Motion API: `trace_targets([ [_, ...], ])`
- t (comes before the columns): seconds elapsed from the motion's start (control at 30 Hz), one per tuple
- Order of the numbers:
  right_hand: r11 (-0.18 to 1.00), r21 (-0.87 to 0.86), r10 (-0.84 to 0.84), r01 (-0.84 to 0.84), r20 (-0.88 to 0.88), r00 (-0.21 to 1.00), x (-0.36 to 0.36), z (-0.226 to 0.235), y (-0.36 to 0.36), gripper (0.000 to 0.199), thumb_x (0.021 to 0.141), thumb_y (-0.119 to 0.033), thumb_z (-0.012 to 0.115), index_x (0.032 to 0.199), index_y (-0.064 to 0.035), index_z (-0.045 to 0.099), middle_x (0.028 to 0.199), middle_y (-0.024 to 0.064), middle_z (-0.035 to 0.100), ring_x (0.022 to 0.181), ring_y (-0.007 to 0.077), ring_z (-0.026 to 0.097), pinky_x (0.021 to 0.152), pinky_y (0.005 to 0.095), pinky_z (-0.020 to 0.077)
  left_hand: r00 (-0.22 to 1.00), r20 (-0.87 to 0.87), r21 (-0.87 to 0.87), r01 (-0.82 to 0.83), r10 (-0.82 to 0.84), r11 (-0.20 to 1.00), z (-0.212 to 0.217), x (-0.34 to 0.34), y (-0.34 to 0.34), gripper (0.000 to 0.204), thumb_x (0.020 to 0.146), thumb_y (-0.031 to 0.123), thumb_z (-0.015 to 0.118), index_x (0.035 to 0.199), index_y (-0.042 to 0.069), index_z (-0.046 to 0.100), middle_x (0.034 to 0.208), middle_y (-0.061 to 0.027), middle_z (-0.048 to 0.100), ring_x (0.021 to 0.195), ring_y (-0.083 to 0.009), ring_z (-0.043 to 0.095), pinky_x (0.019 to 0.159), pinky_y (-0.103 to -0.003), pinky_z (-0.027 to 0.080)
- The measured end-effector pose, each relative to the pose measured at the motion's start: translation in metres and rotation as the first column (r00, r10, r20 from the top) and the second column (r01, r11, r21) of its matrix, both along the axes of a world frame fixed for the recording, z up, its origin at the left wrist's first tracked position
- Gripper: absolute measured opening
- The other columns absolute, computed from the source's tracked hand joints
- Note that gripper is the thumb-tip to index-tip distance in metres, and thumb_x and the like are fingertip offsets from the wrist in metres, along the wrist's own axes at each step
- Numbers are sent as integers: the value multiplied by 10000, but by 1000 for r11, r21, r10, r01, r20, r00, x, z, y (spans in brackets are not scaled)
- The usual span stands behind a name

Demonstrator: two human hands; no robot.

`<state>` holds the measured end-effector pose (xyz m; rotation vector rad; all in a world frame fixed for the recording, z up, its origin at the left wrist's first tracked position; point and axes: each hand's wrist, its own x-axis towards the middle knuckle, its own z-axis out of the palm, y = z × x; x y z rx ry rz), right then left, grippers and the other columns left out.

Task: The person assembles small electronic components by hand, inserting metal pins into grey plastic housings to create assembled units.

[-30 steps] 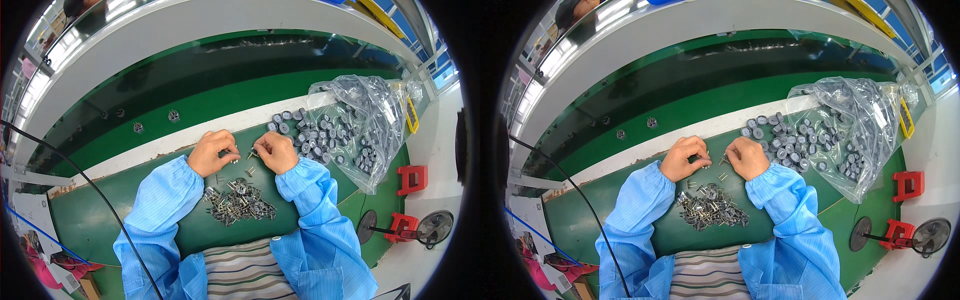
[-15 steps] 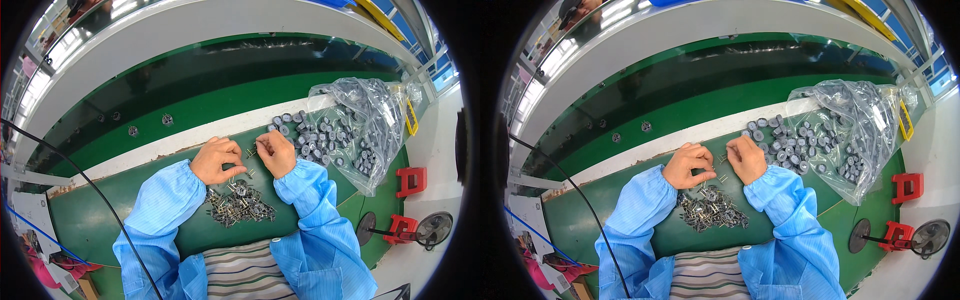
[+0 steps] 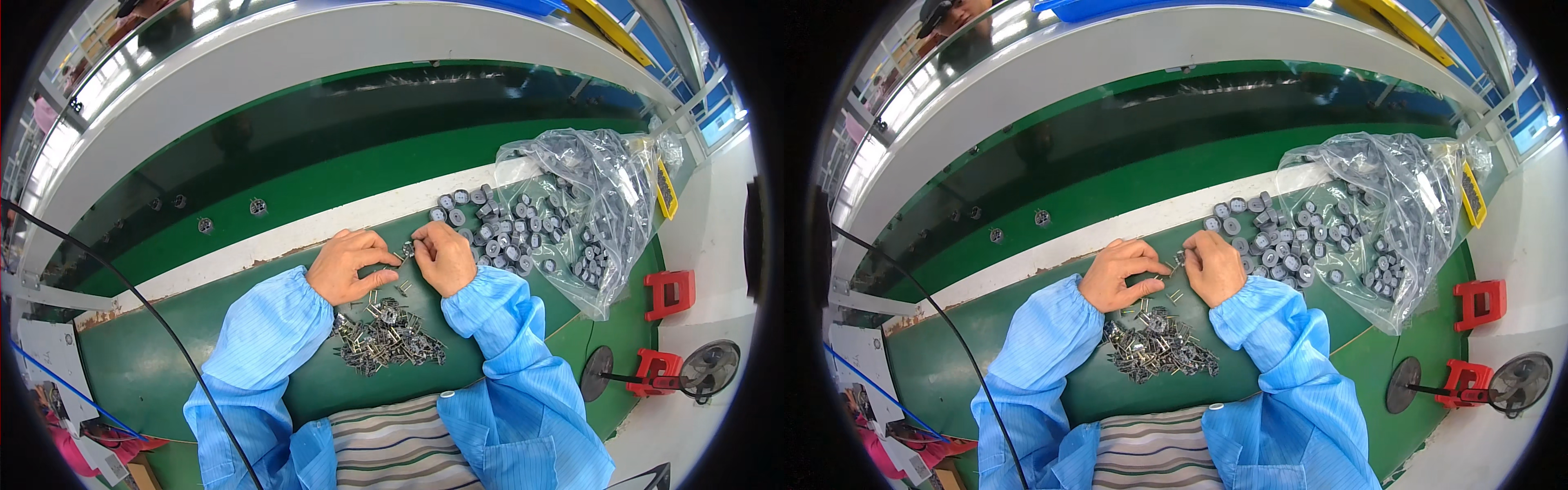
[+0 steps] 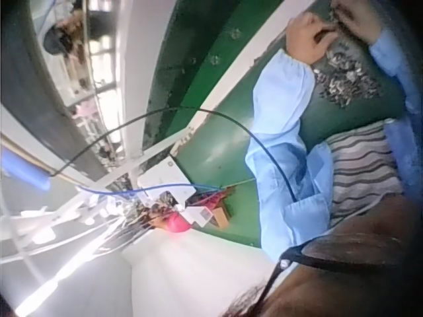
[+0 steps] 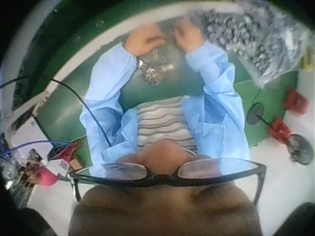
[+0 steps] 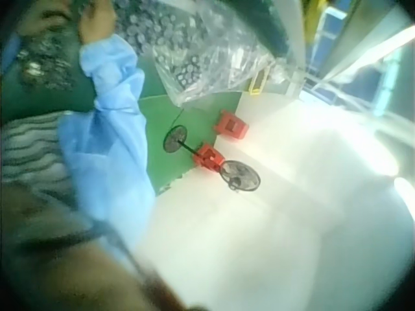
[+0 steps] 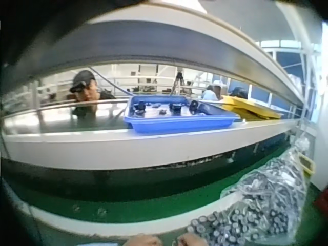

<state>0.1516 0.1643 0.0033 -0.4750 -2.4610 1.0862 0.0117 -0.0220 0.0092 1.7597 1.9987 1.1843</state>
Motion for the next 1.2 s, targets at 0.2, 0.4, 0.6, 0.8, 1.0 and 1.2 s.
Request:
trace_targets([
  [0.2, 931, 171, 324, -323, 26, 946, 6, 15, 14, 253, 825, -2, 768, 1058, -93, 731, 1037, 96, 580, 885, 281, 665, 735, 398, 548, 999, -10, -15, 46, -46, 999, -1, -1, 0, 244, 845, 310, 821, 1046, 172, 811, 993, -15, 646, 909, -226, 611, 822, -378, 409],
  [0.4, 938, 312, 164, -148, -26, 986, -1, 17, 19, 206, 782, -76, 823, 941, -64, 693, 1000, 113, 614, 976, 360, 646, 822, 465, 533, 992, -59, -88, 106, -111, 990, 6, -3, -2, 236, 854, 354, 812, 1036, 205, 817, 996, 3, 644, 914, -214, 605, 822, -371, 393],
  [0.6, 906, 412, -25, 93, -169, 985, -10, -18, 43, 271, 828, -49, 789, 1058, -24, 648, 1339, 192, 652, 1275, 430, 605, 1026, 477, 530, 945, 289, 5, 160, -155, 987, -3, -7, 2, 231, 900, 205, 778, 1099, 95, 737, 1188, -73, 690, 1122, -258, 637, 924, -416, 466],
  [0.8, 933, 141, 354, -332, -188, 916, -15, -8, 10, 219, 845, 6, 769, 1028, -9, 652, 1310, 162, 684, 1239, 362, 652, 982, 414, 572, 977, 99, 147, -204, 191, 968, -10, -20, 6, 619, 815, 15, 786, 1388, 62, 557, 1475, -146, 542, 1363, -355, 519, 1131, -457, 405],
  [1.0, 930, 304, 285, -207, -237, 929, -10, 7, 20, 169, 823, -39, 786, 955, -46, 681, 1233, 104, 711, 1075, 322, 695, 909, 425, 528, 995, 16, 60, -98, 97, 993, -4, -18, 5, 604, 884, -35, 668, 1459, 70, 519, 1563, -119, 490, 1471, -335, 428, 1189, -473, 326],
  [1.2, 884, 366, 353, -291, -113, 929, -9, 3, 24, 173, 782, -94, 806, 907, -90, 688, 999, 31, 689, 1045, 251, 636, 927, 430, 448, 989, -140, -29, 45, -49, 999, -7, -25, 1, 629, 863, -136, 550, 1449, 93, 552, 1588, -88, 477, 1513, -307, 384, 1184, -480, 298],
])
